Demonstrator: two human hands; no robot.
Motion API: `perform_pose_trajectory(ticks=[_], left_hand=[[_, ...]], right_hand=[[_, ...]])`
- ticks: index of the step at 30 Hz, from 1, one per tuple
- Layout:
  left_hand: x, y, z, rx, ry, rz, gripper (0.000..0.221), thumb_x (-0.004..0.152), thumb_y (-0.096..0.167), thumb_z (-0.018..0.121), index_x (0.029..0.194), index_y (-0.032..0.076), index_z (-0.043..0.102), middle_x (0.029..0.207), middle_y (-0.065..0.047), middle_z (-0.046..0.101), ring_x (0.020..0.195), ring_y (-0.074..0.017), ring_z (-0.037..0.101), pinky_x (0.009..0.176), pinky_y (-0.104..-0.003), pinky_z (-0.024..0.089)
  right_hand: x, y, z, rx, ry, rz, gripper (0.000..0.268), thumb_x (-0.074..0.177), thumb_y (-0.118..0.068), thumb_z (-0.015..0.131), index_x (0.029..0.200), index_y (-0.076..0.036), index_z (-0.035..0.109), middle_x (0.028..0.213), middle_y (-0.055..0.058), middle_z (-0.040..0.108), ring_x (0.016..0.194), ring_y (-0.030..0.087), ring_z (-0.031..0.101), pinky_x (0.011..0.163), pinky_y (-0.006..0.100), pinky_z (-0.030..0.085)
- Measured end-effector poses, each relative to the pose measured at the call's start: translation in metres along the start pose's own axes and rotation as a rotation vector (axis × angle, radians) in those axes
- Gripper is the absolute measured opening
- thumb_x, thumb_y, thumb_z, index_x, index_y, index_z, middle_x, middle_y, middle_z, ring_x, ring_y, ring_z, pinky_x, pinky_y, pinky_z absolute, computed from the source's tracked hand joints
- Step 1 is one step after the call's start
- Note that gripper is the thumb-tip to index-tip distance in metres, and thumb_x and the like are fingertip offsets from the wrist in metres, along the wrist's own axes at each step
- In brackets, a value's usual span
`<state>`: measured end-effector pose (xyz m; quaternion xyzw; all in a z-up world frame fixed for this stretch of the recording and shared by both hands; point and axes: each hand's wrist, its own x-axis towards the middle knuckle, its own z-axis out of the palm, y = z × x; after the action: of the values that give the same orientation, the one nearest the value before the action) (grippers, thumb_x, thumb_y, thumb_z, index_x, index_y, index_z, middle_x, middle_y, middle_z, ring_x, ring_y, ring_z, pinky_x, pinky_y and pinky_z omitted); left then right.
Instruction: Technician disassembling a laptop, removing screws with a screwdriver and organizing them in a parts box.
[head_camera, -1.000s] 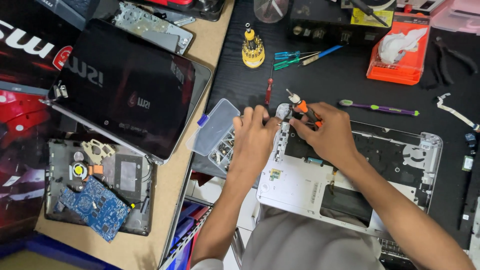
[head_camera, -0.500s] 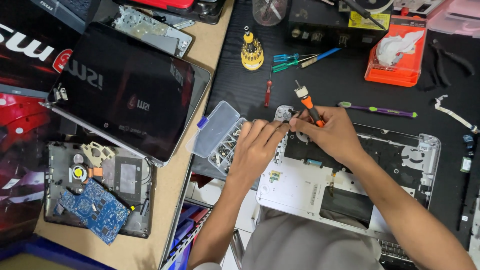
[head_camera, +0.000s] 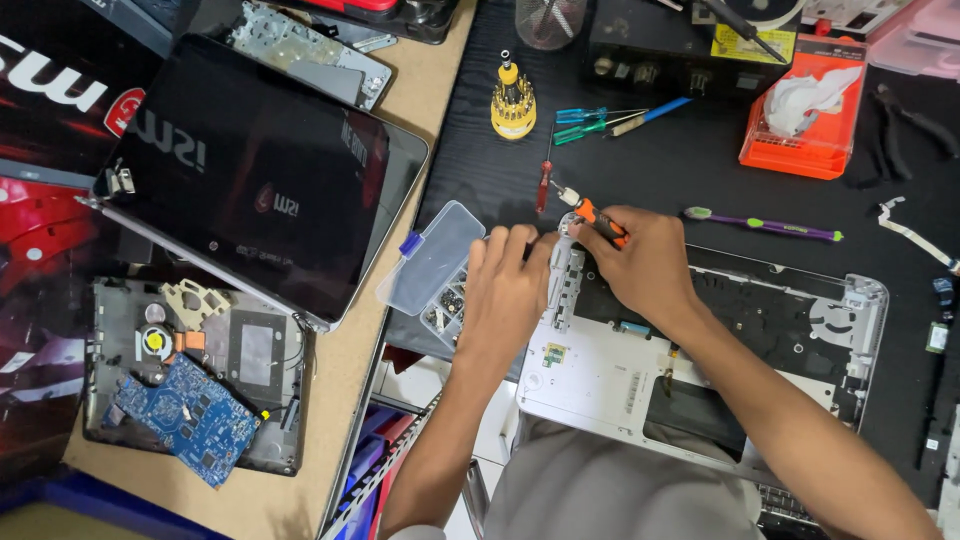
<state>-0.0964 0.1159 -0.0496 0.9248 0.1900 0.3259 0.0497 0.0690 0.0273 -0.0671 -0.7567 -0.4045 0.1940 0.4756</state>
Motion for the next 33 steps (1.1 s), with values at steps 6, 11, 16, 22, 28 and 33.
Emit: perform_pose_trajectory(ticks=[6,11,16,22,28,33], left_hand=[[0.003,0.003,0.001,0.002,0.015,-0.006,0.02,0.092,0.0,0.066,0.107,0.008,0.076,0.095,-0.008,0.054,0.081,-0.0257,0.049,0.069,-0.038,0.033],[0.0,0.003,0.009,0.022,-0.008,-0.004,0.026,0.092,-0.003,0.063,0.109,0.012,0.074,0.092,-0.006,0.049,0.077,-0.0263,0.046,0.067,-0.039,0.031],[0.005,0.004,0.002,0.066,-0.049,-0.015,0.029,0.09,-0.004,0.064,0.11,0.014,0.074,0.089,-0.005,0.046,0.076,-0.0251,0.044,0.067,-0.039,0.03],[0.009,0.004,-0.002,0.026,-0.123,-0.065,0.027,0.09,0.0,0.066,0.11,0.016,0.076,0.088,-0.004,0.045,0.076,-0.0237,0.041,0.067,-0.039,0.029],[0.014,0.006,-0.005,0.046,-0.225,-0.123,0.028,0.089,0.001,0.067,0.108,0.019,0.078,0.094,-0.005,0.05,0.084,-0.0249,0.044,0.072,-0.04,0.029],[0.01,0.006,-0.002,0.077,-0.255,-0.11,0.031,0.089,0.003,0.068,0.113,0.021,0.076,0.1,-0.008,0.053,0.089,-0.0275,0.047,0.073,-0.041,0.031]], right_hand=[[0.0,-0.001,0.002,-0.015,0.001,0.07,0.022,0.093,-0.009,0.077,0.072,-0.006,0.072,0.039,0.007,0.044,0.034,0.01,0.035,0.04,0.022,0.026],[-0.001,-0.006,0.002,-0.018,0.014,0.07,0.018,0.092,-0.007,0.078,0.075,-0.005,0.073,0.042,0.009,0.048,0.037,0.01,0.036,0.041,0.023,0.027],[-0.002,-0.026,-0.009,-0.035,0.088,-0.093,0.018,0.091,-0.015,0.088,0.088,-0.001,0.077,0.056,0.019,0.058,0.042,0.024,0.052,0.042,0.028,0.035],[-0.006,-0.025,-0.019,0.082,0.072,-0.041,0.015,0.091,-0.005,0.084,0.103,-0.001,0.078,0.074,0.014,0.073,0.048,0.009,0.046,0.047,0.024,0.036],[0.008,-0.022,-0.01,-0.016,0.054,-0.102,0.014,0.085,-0.013,0.091,0.091,-0.01,0.08,0.068,0.01,0.068,0.055,0.015,0.056,0.051,0.027,0.042],[0.023,-0.012,-0.007,-0.173,0.042,-0.19,0.012,0.089,-0.006,0.087,0.086,-0.003,0.076,0.065,0.014,0.063,0.054,0.024,0.058,0.053,0.03,0.043]])
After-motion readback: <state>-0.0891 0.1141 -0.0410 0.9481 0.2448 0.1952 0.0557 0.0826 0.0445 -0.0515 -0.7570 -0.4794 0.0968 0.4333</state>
